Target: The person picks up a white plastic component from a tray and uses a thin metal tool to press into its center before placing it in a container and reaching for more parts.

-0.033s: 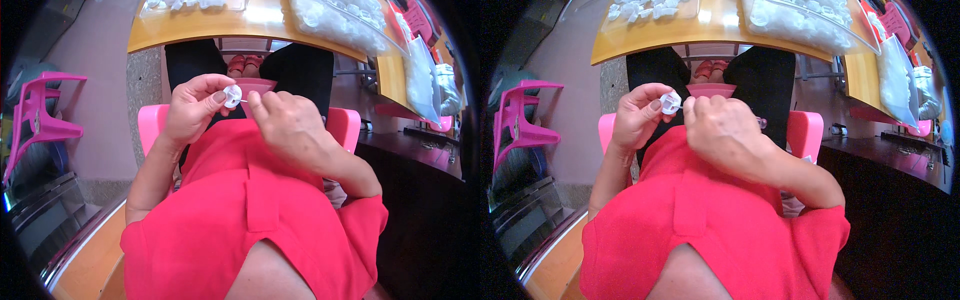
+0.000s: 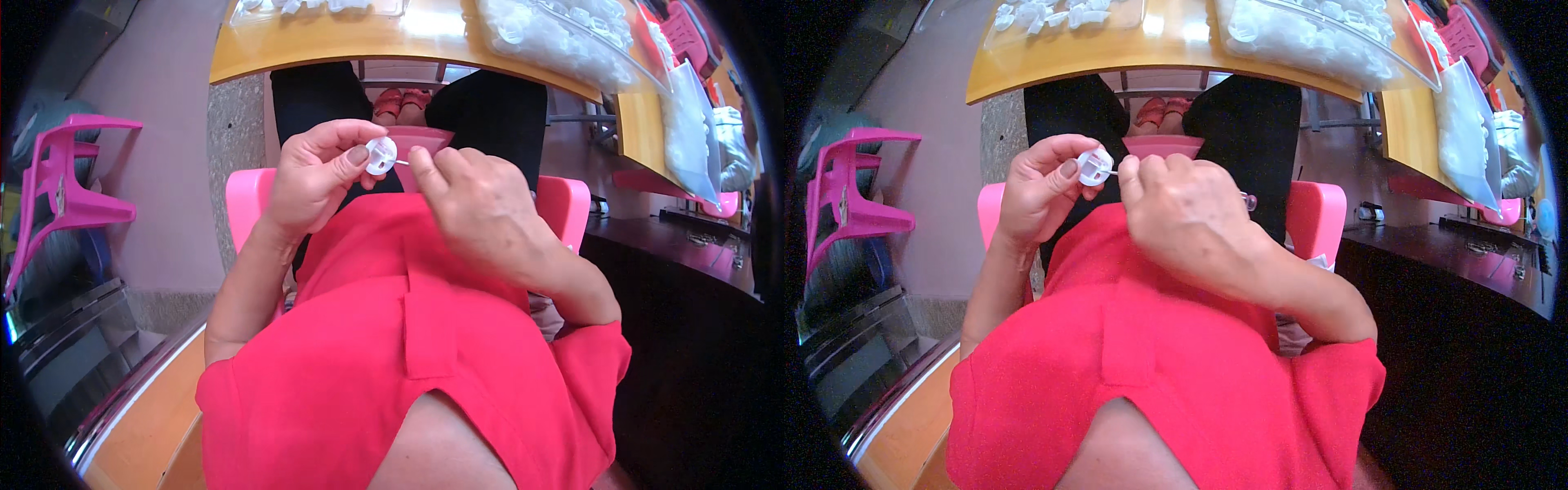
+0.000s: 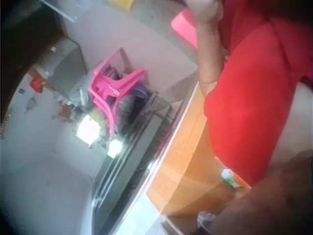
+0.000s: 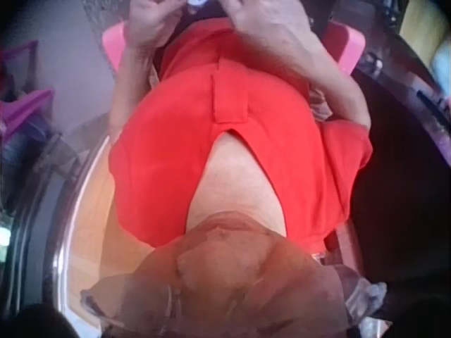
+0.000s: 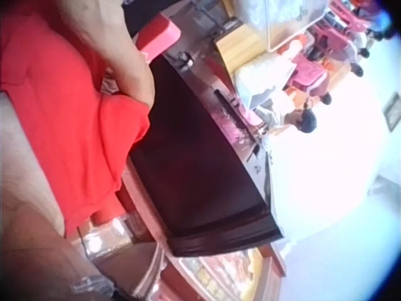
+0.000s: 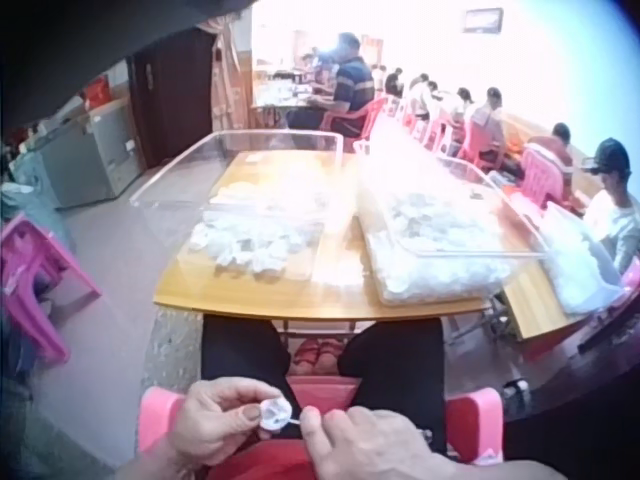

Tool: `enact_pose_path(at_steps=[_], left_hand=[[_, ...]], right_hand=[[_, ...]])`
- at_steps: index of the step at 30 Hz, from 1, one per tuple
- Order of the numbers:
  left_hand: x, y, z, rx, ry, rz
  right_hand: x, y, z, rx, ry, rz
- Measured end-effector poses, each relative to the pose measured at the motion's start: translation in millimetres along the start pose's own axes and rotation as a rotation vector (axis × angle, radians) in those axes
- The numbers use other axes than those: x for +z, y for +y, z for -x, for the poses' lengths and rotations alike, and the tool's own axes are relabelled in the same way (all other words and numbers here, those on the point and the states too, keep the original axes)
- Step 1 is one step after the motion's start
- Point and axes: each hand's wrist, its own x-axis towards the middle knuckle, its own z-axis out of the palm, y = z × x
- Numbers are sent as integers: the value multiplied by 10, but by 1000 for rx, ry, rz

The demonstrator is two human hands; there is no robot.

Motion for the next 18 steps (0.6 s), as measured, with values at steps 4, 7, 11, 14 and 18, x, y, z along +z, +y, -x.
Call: enact_pose_path(at_steps=[4, 7, 11, 14, 18], left_hand=[[18, 42, 20, -24, -11, 29], [34, 62, 43, -51, 8, 30], [43, 62, 51, -41, -3, -15], [69, 73, 57, -50, -5, -41], [70, 50, 59, -77, -13, -95]], right_hand=[[-10, -31, 39, -12, 74, -14], [21, -62, 30, -19, 100, 9], [26, -80, 3, -25, 134, 46], [63, -79, -8, -56, 149, 96], [24, -100, -23, -100, 76, 176]])
